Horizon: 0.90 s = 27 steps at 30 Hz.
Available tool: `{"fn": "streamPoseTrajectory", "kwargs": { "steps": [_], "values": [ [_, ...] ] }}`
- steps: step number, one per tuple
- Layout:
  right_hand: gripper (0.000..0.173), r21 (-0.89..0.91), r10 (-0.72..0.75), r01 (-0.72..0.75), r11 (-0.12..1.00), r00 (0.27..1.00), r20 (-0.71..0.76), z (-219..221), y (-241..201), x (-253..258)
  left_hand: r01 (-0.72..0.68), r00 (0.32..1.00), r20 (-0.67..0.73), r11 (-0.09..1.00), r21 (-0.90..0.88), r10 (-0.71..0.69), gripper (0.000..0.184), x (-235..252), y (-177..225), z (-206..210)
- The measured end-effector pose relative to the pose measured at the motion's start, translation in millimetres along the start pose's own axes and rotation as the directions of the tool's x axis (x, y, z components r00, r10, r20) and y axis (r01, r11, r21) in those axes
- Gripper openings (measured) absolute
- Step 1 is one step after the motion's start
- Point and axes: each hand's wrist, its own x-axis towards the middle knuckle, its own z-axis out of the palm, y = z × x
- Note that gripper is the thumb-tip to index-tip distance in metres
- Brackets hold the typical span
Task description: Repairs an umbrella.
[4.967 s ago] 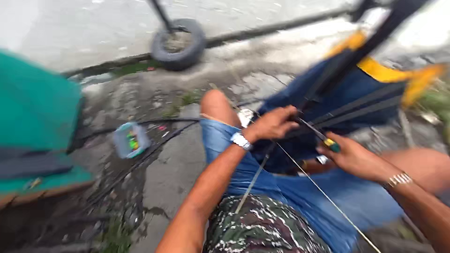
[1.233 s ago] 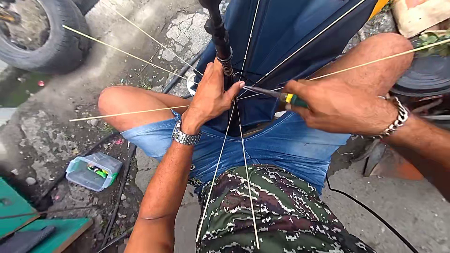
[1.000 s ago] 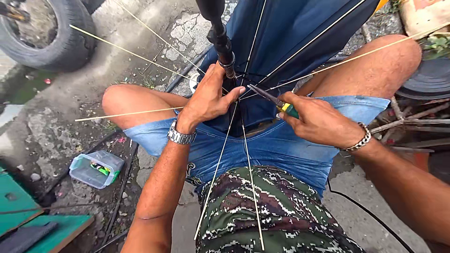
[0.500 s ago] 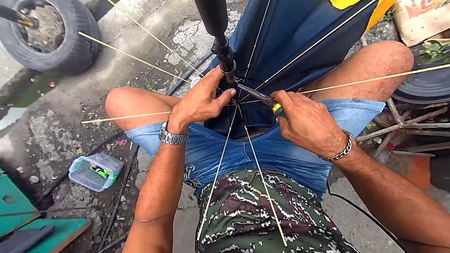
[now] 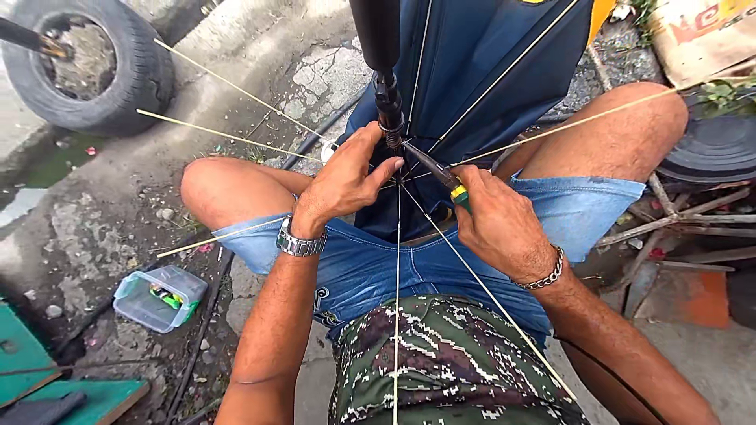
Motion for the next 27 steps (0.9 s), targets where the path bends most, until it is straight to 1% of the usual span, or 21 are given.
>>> {"fn": "streamPoseTrajectory", "kwargs": {
  "steps": [2, 4, 7, 17, 21, 24, 27],
  "values": [
    [0.035, 0.017, 0.000, 0.000, 1.000, 1.000, -0.009, 3.2, -0.7, -0.5, 0.003, 1.000, -0.001, 1.000, 0.005, -0.003, 0.041, -0.6, -0.3, 0.6],
    [0.035, -0.005, -0.004, 0.004, 1.000, 1.000, -0.017, 3.4, -0.9, -0.7, -0.003, 1.000, 0.005, 1.000, 0.012, 0.003, 0.041, -0.3, -0.5, 0.7],
    [0.039, -0.063, -0.004, 0.002, 0.998, 1.000, -0.017, 0.9, -3.4, -0.2, 0.005, 1.000, 0.009, 0.999, 0.035, -0.006, 0.041, -1.0, 0.6, 0.8],
    [0.041, -0.167, 0.029, -0.032, 0.985, 0.999, -0.016, 2.2, -14.0, 0.1, 0.050, 0.999, -0.020, 0.995, 0.086, -0.048, 0.041, -2.7, 5.1, 3.5],
    [0.041, -0.129, -0.012, 0.010, 0.992, 1.000, -0.011, 3.2, -9.7, 0.8, 0.055, 0.998, 0.009, 0.995, 0.084, -0.056, 0.041, -2.7, 4.5, 2.4],
    [0.033, -0.083, -0.063, 0.062, 0.995, 0.998, -0.008, 4.6, -0.8, 5.1, 0.041, 0.999, 0.012, 0.995, 0.089, -0.042, 0.041, -3.6, 3.3, 1.8],
    [0.032, -0.059, -0.118, 0.116, 0.991, 0.993, -0.027, 4.5, 9.9, 11.0, 0.022, 1.000, 0.011, 0.995, 0.095, -0.023, 0.038, -2.8, 2.5, 1.9]
  ]
}}
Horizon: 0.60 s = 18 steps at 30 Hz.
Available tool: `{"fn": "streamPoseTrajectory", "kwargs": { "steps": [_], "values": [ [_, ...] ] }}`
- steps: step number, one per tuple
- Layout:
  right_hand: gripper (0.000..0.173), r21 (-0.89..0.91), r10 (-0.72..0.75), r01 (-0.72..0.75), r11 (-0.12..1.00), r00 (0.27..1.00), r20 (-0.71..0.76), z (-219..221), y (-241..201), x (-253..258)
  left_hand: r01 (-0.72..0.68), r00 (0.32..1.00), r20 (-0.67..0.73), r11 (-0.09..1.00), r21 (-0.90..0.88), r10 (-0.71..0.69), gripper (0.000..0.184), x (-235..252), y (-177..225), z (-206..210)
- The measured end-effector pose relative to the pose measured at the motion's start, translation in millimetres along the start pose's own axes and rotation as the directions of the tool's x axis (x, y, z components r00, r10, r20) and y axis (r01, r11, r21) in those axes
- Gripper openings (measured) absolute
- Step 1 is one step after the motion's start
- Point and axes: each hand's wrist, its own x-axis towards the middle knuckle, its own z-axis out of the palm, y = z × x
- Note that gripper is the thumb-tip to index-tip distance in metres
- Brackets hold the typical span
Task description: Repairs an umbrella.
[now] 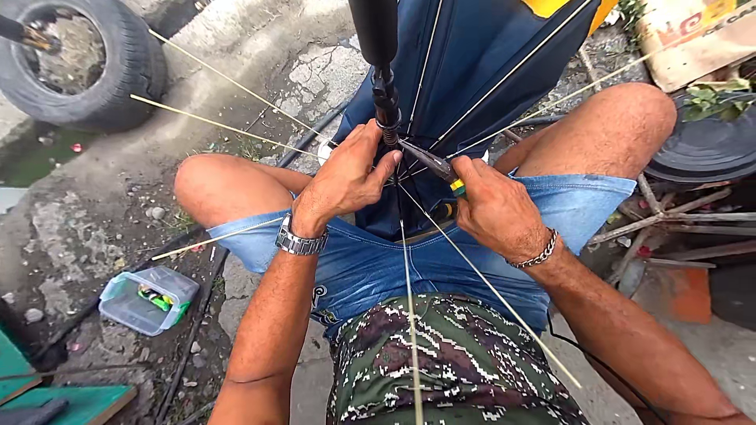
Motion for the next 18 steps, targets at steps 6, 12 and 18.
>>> {"fn": "streamPoseTrajectory", "kwargs": {
  "steps": [6, 12, 18],
  "values": [
    [0.028, -0.191, -0.115, 0.110, 0.975, 0.993, -0.016, -17.4, 17.7, 14.5, -0.046, 0.999, -0.012, 0.999, 0.014, 0.046, 0.036, 2.9, -0.5, 0.0],
    [0.032, -0.326, -0.196, 0.192, 0.926, 0.980, 0.019, -41.7, 27.1, 25.4, -0.056, 0.998, 0.008, 0.998, 0.017, 0.056, 0.036, 11.8, -3.1, 0.1],
    [0.025, -0.419, -0.179, 0.141, 0.897, 0.983, -0.051, -41.0, 13.2, 26.8, 0.057, 0.990, -0.131, 0.998, 0.006, -0.055, 0.052, 12.2, -0.3, 8.5]
  ]
}}
